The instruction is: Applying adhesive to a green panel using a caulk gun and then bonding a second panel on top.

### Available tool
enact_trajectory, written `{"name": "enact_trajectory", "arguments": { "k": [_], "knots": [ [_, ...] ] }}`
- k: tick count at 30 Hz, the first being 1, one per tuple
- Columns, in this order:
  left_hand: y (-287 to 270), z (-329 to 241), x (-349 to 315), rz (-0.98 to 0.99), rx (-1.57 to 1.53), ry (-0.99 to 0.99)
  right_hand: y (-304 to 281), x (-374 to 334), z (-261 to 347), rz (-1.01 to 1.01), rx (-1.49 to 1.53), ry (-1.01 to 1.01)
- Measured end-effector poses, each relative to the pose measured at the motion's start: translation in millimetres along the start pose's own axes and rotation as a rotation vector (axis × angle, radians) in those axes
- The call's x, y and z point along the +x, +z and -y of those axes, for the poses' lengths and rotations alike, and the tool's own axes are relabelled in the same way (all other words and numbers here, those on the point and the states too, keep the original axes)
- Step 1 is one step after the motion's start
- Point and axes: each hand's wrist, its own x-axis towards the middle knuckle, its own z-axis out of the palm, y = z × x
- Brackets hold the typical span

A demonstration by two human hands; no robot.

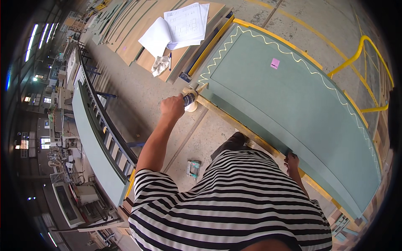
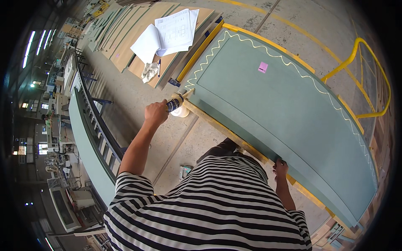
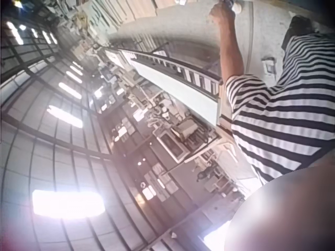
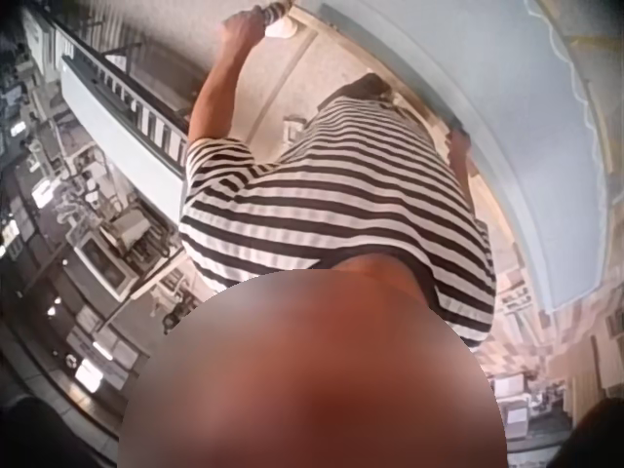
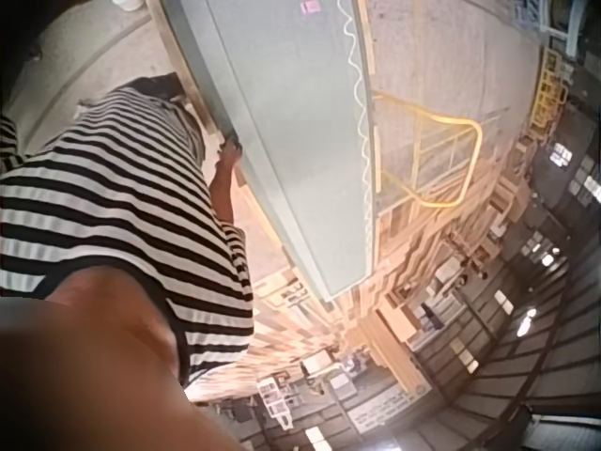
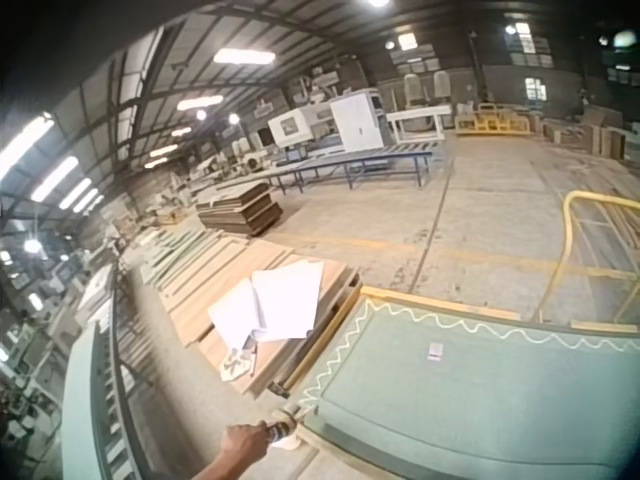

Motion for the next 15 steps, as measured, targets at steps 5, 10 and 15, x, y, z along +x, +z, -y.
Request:
{"name": "enact_trajectory", "arguments": {
  "k": [5, 10, 15],
  "knots": [
    [8, -3, 14, -0.002, 0.015, -0.019, -7, -2, -6, -0.003, 0.001, 0.023],
    [-8, -19, -1, -0.001, 0.042, 0.092, -13, 0, -23, -0.04, 0.063, 0.049],
    [-8, -27, -21, -0.003, 0.037, 0.132, -9, -2, -31, -0.039, 0.052, 0.059]
  ]
}}
